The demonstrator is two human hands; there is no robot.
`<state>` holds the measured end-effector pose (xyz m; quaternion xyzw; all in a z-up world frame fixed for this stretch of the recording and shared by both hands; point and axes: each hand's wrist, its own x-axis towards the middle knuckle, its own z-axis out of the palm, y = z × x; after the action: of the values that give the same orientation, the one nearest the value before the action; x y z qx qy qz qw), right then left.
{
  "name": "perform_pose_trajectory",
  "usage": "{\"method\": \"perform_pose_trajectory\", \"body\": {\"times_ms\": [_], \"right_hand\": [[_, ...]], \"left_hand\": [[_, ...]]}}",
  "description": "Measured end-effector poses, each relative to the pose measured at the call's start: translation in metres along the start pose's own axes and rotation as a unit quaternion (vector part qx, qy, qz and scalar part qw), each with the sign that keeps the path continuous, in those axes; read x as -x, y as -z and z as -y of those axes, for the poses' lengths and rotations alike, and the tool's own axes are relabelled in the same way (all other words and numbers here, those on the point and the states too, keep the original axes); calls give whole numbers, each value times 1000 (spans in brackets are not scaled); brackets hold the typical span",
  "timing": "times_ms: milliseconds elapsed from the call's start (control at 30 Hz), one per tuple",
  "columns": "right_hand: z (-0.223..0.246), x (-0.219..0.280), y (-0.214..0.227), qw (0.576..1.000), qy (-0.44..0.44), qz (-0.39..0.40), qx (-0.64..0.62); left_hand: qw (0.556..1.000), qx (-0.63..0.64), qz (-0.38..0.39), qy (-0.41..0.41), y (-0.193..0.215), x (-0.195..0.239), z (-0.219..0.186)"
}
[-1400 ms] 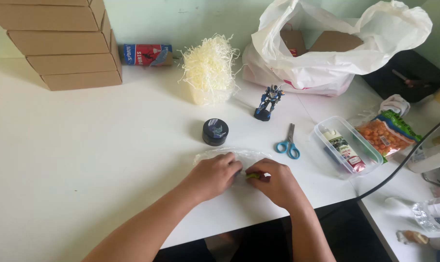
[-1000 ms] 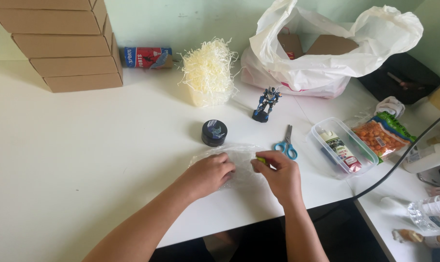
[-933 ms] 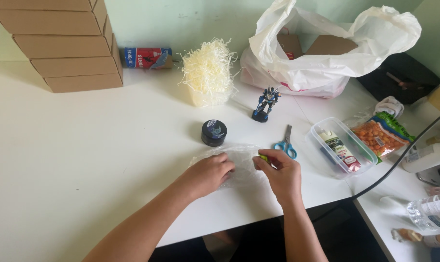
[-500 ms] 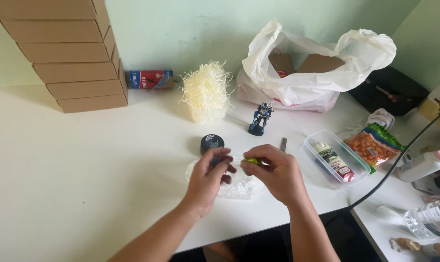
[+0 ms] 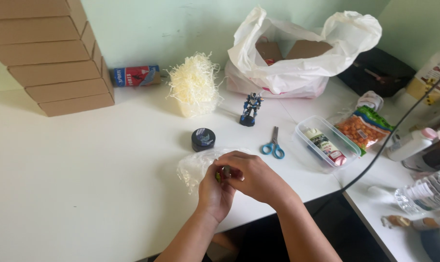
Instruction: The person unties a ribbon to open a gift box, removes its contents including figurines, a shuttlecock, and shredded paper, and stacks the empty box. The person then puts ribbons and items into a desk drawer and unboxes items from a bag.
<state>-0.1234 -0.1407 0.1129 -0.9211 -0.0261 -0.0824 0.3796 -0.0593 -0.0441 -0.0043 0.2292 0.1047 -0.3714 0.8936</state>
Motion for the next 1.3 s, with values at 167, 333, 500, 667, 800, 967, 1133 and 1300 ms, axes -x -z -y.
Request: {"method": "perform_pose_trajectory", "body": {"times_ms": [167, 333, 500, 667, 800, 967, 1133, 1300], "right_hand": [[-8, 18, -4, 997, -41, -64, -3], [-29, 66, -10, 970, 72, -233, -5], [-58, 175, 0, 929, -33, -358, 89], [-83, 314, -9, 843, -304, -402, 189], [-88, 408, -23, 731, -442, -425, 298], [-99, 452, -30, 667, -552, -405, 294], [-102, 457, -30, 674, -537, -415, 292], [-98, 457, -25, 668, -547, -406, 298]], "left_hand": [[999, 40, 30, -2, 2, -3, 11], [998, 43, 48, 25, 2, -6, 34], [990, -108, 31, 91, -14, 1, 68], [958, -133, 64, 246, -19, 21, 145], [902, -160, 104, 388, -15, 53, 232], [832, -213, 166, 485, -4, 89, 302], [796, -248, 201, 515, 4, 90, 323], [793, -254, 206, 514, 0, 86, 331]]}}
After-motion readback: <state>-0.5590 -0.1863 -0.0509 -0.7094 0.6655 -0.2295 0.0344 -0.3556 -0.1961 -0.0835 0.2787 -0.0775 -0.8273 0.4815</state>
